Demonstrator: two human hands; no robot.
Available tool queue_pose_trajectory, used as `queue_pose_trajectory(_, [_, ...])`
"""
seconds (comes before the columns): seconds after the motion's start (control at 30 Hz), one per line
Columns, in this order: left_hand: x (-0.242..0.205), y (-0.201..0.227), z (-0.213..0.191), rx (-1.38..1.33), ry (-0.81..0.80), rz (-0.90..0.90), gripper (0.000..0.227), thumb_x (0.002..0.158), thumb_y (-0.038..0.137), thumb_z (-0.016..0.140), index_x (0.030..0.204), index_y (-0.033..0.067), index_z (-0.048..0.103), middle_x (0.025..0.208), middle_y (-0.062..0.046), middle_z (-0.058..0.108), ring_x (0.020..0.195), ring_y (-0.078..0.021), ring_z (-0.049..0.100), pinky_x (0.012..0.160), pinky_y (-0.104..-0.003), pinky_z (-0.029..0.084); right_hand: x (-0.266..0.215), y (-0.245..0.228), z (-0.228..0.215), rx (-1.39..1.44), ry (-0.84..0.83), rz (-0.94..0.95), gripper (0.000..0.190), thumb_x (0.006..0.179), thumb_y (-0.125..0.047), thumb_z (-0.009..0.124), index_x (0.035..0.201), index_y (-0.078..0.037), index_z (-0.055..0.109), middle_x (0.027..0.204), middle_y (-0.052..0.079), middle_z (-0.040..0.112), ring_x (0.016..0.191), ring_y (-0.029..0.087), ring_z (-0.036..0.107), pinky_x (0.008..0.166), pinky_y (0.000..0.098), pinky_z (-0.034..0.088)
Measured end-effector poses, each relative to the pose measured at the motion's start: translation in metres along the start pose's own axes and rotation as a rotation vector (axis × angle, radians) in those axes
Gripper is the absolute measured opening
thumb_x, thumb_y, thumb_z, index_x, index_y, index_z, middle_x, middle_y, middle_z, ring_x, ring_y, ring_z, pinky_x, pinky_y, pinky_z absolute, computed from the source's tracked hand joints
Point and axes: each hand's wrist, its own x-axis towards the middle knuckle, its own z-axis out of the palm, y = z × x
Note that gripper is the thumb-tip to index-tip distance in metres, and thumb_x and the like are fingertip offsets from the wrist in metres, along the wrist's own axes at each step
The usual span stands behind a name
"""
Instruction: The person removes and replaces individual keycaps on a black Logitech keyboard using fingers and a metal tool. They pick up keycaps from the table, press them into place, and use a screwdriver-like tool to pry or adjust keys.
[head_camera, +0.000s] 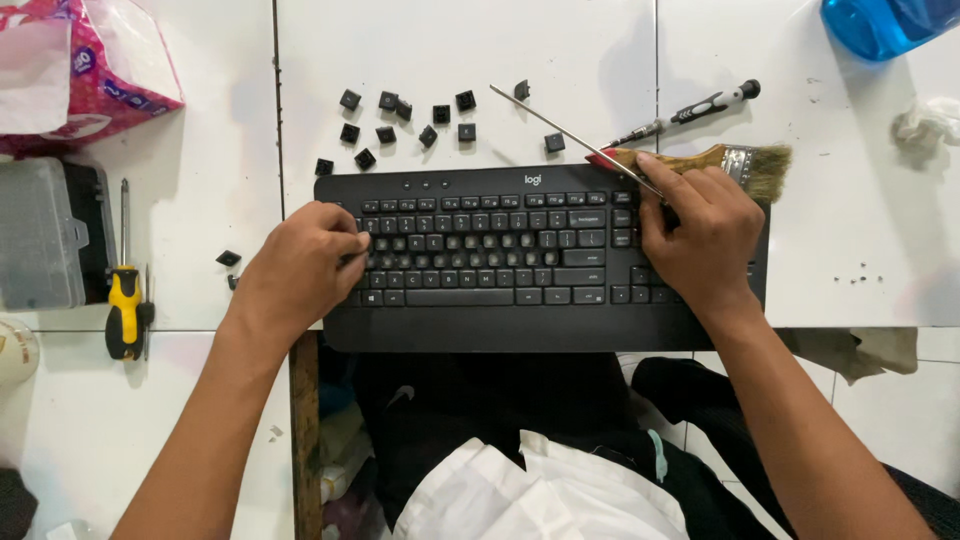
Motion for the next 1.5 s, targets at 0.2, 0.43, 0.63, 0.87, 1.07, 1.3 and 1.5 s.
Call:
queue_pose_trajectory(0.2, [-0.019,0.026,0.039,-0.066,0.211,-0.144,0.01,0.08,-0.004,0.064,0.083,0.0031,0.057,0.097,-0.014,0.058,0.088,-0.0412,0.061,0.057,-0.053,0.053,0.0,-0.006,-0.009,-0.039,-0.016,-0.067,0.034,0.104,0.006,0.081,0.135,-0.007,0.089,0.102,0.011,0.08,0.083,0.031,0.069,0.073,0.038,0.052])
queue_pose_trajectory(0.43, [-0.054,0.106,0.037,-0.023,0.488,-0.378,0.048,0.095,0.006,0.062,0.142,0.0003,0.07,0.143,-0.019,0.068,0.131,-0.0351,0.061,0.103,-0.05,0.054,-0.022,0.02,0.006,-0.142,-0.082,-0.13,0.037,0.109,0.001,0.087,0.145,-0.004,0.093,0.11,0.011,0.086,0.09,0.025,0.076,0.084,0.036,0.059])
queue_pose_trajectory(0.63, [-0.05,0.107,0.036,-0.067,0.537,-0.43,0.053,0.098,0.016,0.059,0.15,0.0043,0.064,0.145,-0.013,0.068,0.134,-0.032,0.06,0.106,-0.046,0.049,-0.026,0.027,0.009,-0.206,-0.107,-0.116,0.036,0.114,-0.003,0.088,0.149,-0.003,0.092,0.12,0.015,0.088,0.105,0.028,0.083,0.094,0.0379,0.063])
queue_pose_trajectory(0.87, [-0.043,0.1,0.031,-0.055,0.533,-0.476,0.056,0.093,0.029,0.073,0.146,0.0141,0.064,0.135,-0.007,0.066,0.13,-0.0297,0.057,0.103,-0.05,0.045,-0.022,0.02,0.005,-0.113,-0.12,-0.095,0.036,0.111,0.005,0.082,0.147,0.003,0.089,0.123,0.021,0.086,0.104,0.034,0.079,0.094,0.0429,0.059])
queue_pose_trajectory(1.07, [-0.041,0.101,0.045,-0.023,0.486,-0.481,0.066,0.098,0.033,0.073,0.16,0.022,0.053,0.139,-0.006,0.064,0.134,-0.0303,0.056,0.107,-0.059,0.046,-0.021,0.022,0.007,-0.049,-0.097,-0.089,0.035,0.111,0.008,0.084,0.146,0.009,0.089,0.119,0.025,0.084,0.096,0.034,0.075,0.089,0.0431,0.058])
queue_pose_trajectory(1.3, [-0.047,0.08,0.047,-0.179,0.594,-0.481,0.063,0.102,0.032,0.069,0.16,0.0199,0.046,0.14,-0.014,0.06,0.134,-0.033,0.055,0.109,-0.046,0.05,-0.014,0.012,0.003,-0.035,-0.092,-0.1,0.037,0.106,0.01,0.079,0.143,0.008,0.087,0.127,0.024,0.085,0.11,0.037,0.079,0.099,0.044,0.058])
queue_pose_trajectory(1.5, [-0.116,-0.003,0.046,-0.363,0.863,-1.01,0.052,0.096,0.022,0.078,0.144,0.0053,0.066,0.127,-0.016,0.058,0.11,-0.0417,0.048,0.099,-0.057,0.047,-0.011,0.006,-0.002,-0.05,-0.104,-0.084,0.034,0.108,0.006,0.082,0.141,0.005,0.087,0.115,0.021,0.084,0.095,0.031,0.076,0.086,0.042,0.058])
